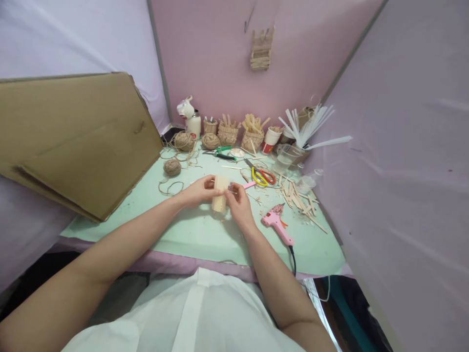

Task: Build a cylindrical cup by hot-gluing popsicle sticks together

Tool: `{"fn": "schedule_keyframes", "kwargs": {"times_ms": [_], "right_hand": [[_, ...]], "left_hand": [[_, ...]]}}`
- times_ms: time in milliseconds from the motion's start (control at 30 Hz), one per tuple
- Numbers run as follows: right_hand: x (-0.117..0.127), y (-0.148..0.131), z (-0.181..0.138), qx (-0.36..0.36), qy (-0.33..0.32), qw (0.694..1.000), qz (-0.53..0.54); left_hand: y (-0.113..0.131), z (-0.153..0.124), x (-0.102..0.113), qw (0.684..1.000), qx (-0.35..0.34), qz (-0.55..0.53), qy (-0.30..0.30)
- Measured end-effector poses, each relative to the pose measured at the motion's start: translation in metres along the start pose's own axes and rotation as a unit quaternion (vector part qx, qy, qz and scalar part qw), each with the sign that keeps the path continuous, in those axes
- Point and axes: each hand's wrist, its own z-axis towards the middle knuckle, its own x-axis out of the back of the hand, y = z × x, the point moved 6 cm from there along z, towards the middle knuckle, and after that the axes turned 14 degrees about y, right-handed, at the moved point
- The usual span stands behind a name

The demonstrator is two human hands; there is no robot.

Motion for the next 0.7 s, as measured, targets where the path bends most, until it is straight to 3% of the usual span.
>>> {"fn": "schedule_keyframes", "kwargs": {"times_ms": [700], "right_hand": [[0.0023, -0.002, -0.0012, 0.039, 0.025, 0.998, -0.033]], "left_hand": [[0.0007, -0.0011, -0.0017, 1.0, -0.015, 0.0, -0.012]]}}
